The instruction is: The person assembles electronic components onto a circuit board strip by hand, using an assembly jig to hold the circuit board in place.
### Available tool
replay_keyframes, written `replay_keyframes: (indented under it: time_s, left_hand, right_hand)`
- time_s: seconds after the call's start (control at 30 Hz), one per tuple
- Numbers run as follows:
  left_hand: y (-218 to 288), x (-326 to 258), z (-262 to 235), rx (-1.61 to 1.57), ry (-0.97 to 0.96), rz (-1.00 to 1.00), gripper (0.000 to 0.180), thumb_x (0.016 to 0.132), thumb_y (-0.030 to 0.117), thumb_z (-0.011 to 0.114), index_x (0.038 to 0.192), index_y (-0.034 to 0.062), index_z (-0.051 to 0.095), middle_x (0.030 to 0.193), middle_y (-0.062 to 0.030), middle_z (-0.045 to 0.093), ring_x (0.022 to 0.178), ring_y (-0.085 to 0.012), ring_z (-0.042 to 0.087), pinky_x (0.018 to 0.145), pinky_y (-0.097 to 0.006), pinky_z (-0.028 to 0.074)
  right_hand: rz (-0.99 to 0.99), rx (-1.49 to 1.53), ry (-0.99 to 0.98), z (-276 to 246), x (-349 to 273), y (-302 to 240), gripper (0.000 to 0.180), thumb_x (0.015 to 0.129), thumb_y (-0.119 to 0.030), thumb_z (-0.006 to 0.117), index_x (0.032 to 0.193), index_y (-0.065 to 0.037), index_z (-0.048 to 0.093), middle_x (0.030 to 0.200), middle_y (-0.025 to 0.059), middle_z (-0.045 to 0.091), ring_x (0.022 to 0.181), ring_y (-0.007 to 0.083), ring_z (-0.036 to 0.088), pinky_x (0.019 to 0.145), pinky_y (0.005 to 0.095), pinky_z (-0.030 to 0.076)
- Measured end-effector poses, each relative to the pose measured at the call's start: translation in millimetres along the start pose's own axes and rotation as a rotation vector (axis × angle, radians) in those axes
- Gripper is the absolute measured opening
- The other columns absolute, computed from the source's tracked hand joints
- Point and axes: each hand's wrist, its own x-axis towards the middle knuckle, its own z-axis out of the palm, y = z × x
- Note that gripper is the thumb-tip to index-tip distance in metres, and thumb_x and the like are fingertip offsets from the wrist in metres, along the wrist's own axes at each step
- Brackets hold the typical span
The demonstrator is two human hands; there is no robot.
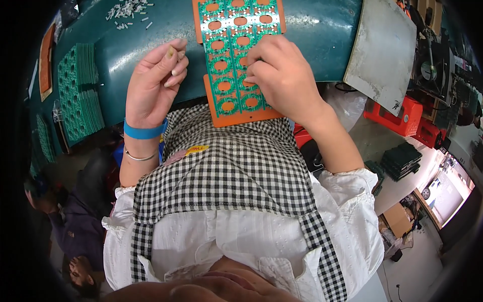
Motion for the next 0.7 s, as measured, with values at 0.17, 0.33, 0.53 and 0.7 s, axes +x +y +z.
replay_keyframes:
  time_s: [0.17,0.33,0.53,0.7]
  left_hand:
    - [-1.9,-3.3,8.8,0.019,0.013,-0.062,0.026,0.091,0.009,0.059,0.113,-0.0047,0.059,0.094,-0.0090,0.061,0.070,-0.0068,0.046,0.051,-0.015,0.033]
    - [-5.4,-4.0,20.4,-0.009,0.031,-0.079,0.025,0.090,0.008,0.060,0.112,-0.0045,0.060,0.091,-0.0081,0.064,0.065,-0.0049,0.049,0.047,-0.015,0.031]
    - [-16.4,-7.4,29.5,-0.069,0.005,-0.070,0.025,0.089,0.006,0.062,0.112,-0.0037,0.061,0.086,-0.0056,0.065,0.061,-0.0041,0.051,0.045,-0.015,0.030]
    - [-15.0,-9.0,31.9,0.080,-0.016,-0.101,0.021,0.089,0.008,0.063,0.106,-0.0026,0.063,0.083,-0.0037,0.065,0.064,-0.0034,0.053,0.050,-0.015,0.035]
  right_hand:
    - [0.033,0.128,-0.046,-7.2,3.1,2.0,0.022,0.060,-0.007,0.078,0.077,-0.005,0.063,0.083,0.0048,0.060,0.079,0.0230,0.058,0.065,0.0332,0.047]
    - [0.040,0.180,0.081,-12.0,21.5,-18.2,0.025,0.060,-0.008,0.079,0.080,-0.006,0.066,0.085,0.0047,0.061,0.078,0.0218,0.058,0.065,0.0317,0.046]
    - [-0.017,0.159,0.219,7.1,32.1,-25.1,0.023,0.060,-0.005,0.077,0.080,-0.005,0.066,0.088,0.0043,0.061,0.073,0.0213,0.056,0.062,0.0313,0.045]
    - [0.084,0.250,0.230,9.2,27.0,-26.0,0.018,0.067,0.001,0.073,0.082,-0.002,0.066,0.092,0.0071,0.063,0.079,0.0200,0.061,0.065,0.0272,0.049]
